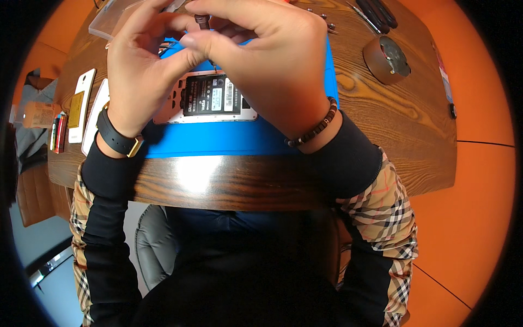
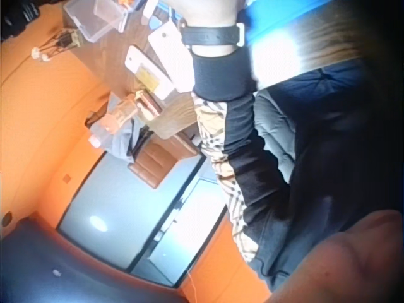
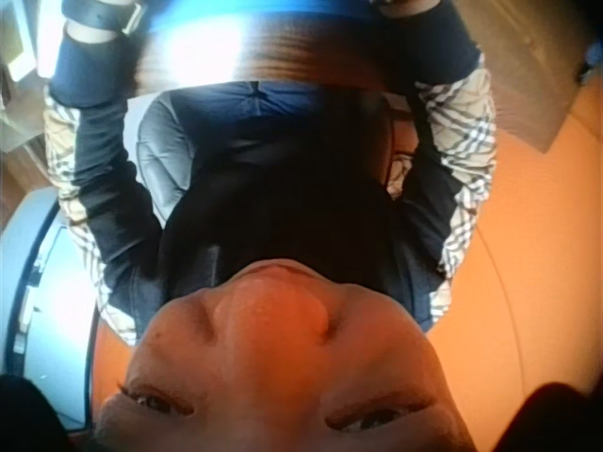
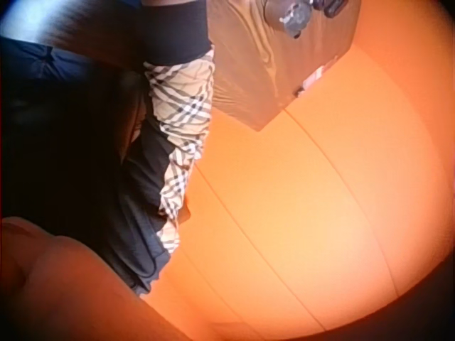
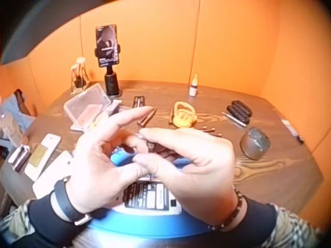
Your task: The person uses a screwdriver to remove screws from the back of a white smartphone placed on a blue mat. They then use a metal prying tool to separate the back cover from the phone body. The person continues to unscrew internal components and manipulate the phone's internals.
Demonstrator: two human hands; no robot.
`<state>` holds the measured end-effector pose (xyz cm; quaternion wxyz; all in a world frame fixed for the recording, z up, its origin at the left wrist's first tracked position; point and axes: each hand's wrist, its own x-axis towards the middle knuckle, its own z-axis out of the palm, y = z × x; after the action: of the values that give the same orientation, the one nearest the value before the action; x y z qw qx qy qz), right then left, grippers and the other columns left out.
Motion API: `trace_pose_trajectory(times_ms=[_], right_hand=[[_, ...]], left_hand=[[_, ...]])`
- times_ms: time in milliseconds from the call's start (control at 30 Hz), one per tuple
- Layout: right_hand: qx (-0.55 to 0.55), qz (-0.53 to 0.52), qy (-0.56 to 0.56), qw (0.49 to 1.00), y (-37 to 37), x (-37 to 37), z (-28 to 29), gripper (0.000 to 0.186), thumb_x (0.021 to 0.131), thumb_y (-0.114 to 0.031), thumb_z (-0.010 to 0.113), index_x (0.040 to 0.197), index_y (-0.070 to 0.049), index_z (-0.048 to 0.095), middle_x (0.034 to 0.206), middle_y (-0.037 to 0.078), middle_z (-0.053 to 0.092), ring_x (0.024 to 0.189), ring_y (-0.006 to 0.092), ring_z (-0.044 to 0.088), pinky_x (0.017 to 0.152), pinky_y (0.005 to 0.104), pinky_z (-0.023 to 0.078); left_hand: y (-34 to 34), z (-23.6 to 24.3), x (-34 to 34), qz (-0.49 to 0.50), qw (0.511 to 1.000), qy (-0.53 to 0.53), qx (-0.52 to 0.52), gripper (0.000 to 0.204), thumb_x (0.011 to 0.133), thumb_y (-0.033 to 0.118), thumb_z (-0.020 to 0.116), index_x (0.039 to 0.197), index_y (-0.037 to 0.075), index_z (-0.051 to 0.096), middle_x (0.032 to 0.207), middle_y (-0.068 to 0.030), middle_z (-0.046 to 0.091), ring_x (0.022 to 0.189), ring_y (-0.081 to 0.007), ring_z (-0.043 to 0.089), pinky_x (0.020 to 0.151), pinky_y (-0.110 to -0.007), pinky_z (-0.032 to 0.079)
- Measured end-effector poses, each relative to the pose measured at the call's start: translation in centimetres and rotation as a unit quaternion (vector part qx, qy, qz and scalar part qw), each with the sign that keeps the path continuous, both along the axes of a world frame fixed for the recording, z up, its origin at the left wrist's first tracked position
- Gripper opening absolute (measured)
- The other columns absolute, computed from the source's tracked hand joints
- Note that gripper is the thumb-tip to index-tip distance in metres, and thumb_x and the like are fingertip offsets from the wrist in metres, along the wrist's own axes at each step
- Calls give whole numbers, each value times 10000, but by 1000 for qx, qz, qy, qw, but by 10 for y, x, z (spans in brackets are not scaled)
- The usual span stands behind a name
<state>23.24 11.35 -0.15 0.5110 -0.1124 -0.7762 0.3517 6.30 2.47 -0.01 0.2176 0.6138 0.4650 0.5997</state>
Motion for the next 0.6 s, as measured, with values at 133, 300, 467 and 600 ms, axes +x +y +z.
trace_pose_trajectory(times_ms=[133, 300, 467, 600], right_hand=[[4, -18, -16, 1000, -1, 0, 2, 331, 904, 14, 904, 1228, 43, 840, 1014, 152, 858, 890, 146, 814, 822, 270, 639], [120, -34, -39, 991, 5, 15, 1, 420, 896, 60, 878, 1311, 37, 813, 1064, 159, 858, 928, 127, 810, 837, 263, 641], [45, 20, -43, 998, 7, 16, -5, 513, 871, 85, 885, 1372, 37, 783, 1125, 135, 848, 956, 118, 801, 853, 270, 650], [-13, 31, -49, 998, 3, 15, -5, 540, 869, 88, 880, 1396, 37, 772, 1137, 129, 845, 982, 118, 799, 875, 266, 651]], left_hand=[[-8, 22, -5, 29, 988, -2, -150, 1005, 823, 66, 1022, 1685, 27, 508, 1208, -62, 749, 1158, -139, 691, 1023, -315, 574], [-8, 23, -32, -114, 985, -20, -125, 792, 927, 92, 955, 1621, 18, 581, 1281, -85, 756, 1201, -151, 696, 1115, -331, 547], [0, -5, -37, 1, 975, 203, -87, 355, 1105, 143, 771, 1445, 50, 739, 1063, -40, 809, 993, -116, 759, 925, -283, 624], [-5, -15, -28, -3, 977, 151, -151, 260, 1056, 75, 794, 1311, 26, 782, 928, -36, 782, 746, -91, 713, 665, -276, 588]])
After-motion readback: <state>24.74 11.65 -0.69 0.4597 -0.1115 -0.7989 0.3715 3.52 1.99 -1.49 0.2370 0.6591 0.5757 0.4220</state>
